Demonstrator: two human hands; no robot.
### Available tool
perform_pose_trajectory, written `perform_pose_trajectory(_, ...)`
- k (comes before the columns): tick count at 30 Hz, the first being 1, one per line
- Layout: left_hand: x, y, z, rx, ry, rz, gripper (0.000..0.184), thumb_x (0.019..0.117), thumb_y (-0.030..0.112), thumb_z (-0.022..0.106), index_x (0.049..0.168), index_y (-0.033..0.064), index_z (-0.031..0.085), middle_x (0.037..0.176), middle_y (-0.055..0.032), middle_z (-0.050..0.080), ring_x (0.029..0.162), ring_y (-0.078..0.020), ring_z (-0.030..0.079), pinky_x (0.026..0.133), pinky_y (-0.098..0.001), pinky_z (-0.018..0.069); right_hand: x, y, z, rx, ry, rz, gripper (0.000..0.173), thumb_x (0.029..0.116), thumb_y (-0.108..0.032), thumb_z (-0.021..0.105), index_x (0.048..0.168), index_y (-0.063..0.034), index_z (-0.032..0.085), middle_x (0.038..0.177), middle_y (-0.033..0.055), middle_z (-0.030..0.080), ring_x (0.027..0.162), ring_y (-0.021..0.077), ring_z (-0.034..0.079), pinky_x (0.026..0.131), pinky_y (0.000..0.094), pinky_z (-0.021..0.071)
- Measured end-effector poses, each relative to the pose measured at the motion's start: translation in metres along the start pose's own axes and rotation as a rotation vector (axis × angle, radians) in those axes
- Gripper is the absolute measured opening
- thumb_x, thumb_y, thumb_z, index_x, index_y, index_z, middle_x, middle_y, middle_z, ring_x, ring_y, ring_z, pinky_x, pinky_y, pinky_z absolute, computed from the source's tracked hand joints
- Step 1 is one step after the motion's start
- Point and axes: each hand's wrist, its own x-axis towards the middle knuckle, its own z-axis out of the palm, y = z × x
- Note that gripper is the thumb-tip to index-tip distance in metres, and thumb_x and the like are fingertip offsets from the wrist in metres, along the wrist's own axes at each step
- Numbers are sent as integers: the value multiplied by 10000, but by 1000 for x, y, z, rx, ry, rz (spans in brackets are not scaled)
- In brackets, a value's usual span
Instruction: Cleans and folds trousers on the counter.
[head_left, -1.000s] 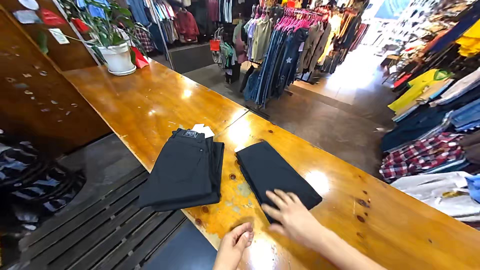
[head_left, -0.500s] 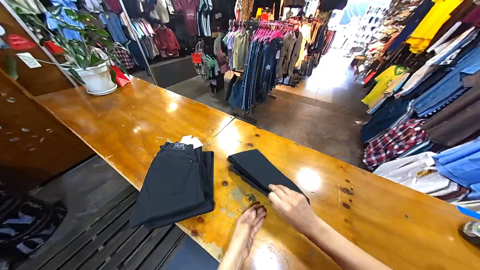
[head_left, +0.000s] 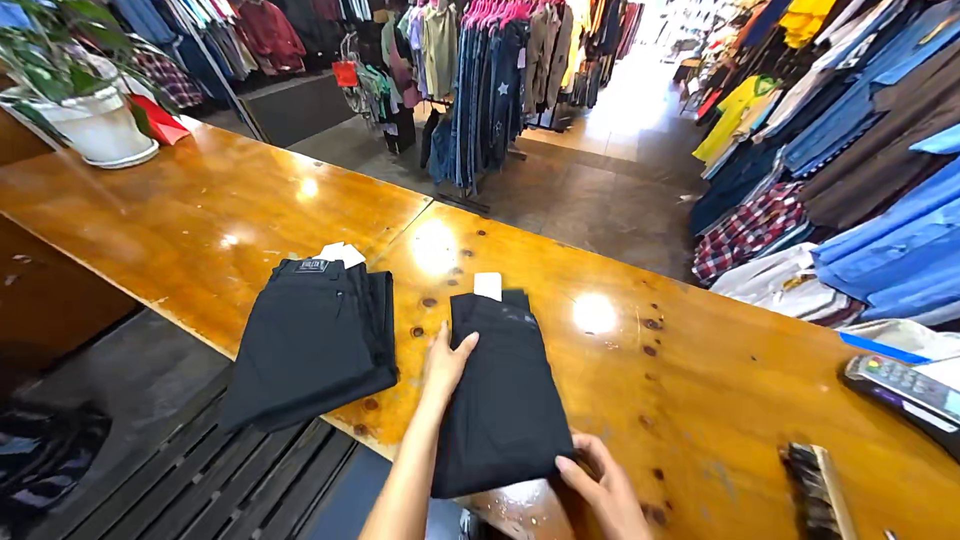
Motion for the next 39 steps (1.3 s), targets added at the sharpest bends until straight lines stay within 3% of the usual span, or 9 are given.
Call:
perform_pose_trajectory(3,-13,-6,-4,228,65,5,455,960,283,731,1308,4,636,1327,-271,586,1232,-428,566,1058,-596,439,-1,20,-6,-139,-51,-4,420,923,-167,701,1282,38,628,1256,191,647,1126,226,645,955,377,540)
perform_pose_trajectory(11,-33,-25,7,268,46,-82,519,965,317,722,1315,-44,596,1202,-232,669,1115,-353,646,1015,-528,483,20,31,0,-144,-17,-24,337,907,-224,705,1184,-32,695,1109,98,681,978,154,651,865,319,538)
perform_pose_trajectory(18,-31,-35,8,-135,281,110,165,949,132,717,1050,21,647,890,-93,700,823,-189,679,786,-416,555,32,11,6,-226,85,-263,170,888,-176,684,986,-48,738,974,55,710,896,114,667,791,287,546)
perform_pose_trajectory(22,-19,-38,10,152,286,55,354,985,182,691,1242,-44,605,1176,-228,656,1100,-353,644,995,-537,496,58,-1,12,-394,10,-160,334,909,-187,727,1164,23,676,1170,207,667,1124,352,626,984,516,495)
perform_pose_trajectory(25,-22,-41,4,255,194,-41,525,994,256,673,1399,-45,529,1313,-253,618,1234,-389,592,1089,-537,442,74,-2,15,-403,-69,-43,581,920,-220,739,1396,41,532,1318,229,619,1208,349,617,1029,489,503)
perform_pose_trajectory(30,-37,-41,-4,259,60,-119,482,1035,347,590,1379,9,606,1366,-222,618,1313,-340,573,1146,-493,414,101,-9,28,-350,-97,-18,655,951,-271,708,1473,41,464,1265,251,652,1146,378,648,999,556,505)
perform_pose_trajectory(34,-28,-36,-19,118,-2,-160,415,1023,302,616,1314,7,645,1274,-206,670,1239,-316,622,1102,-488,454,109,-29,50,-138,-125,85,477,932,-205,695,1337,18,577,1176,190,686,1054,243,685,927,452,553)
perform_pose_trajectory(37,-23,-22,-42,71,42,-111,369,1027,275,611,1284,15,663,1233,-186,689,1194,-287,642,1075,-462,470,100,-48,72,26,-122,43,545,957,-133,603,1453,34,451,1305,193,614,1125,174,643,962,348,536)
perform_pose_trajectory(39,-19,-20,-63,89,45,-74,384,1029,283,607,1301,16,654,1256,-181,683,1206,-275,640,1083,-442,469,103,-53,89,65,-123,22,501,946,-122,604,1412,21,489,1228,154,651,1040,139,676,892,317,572)
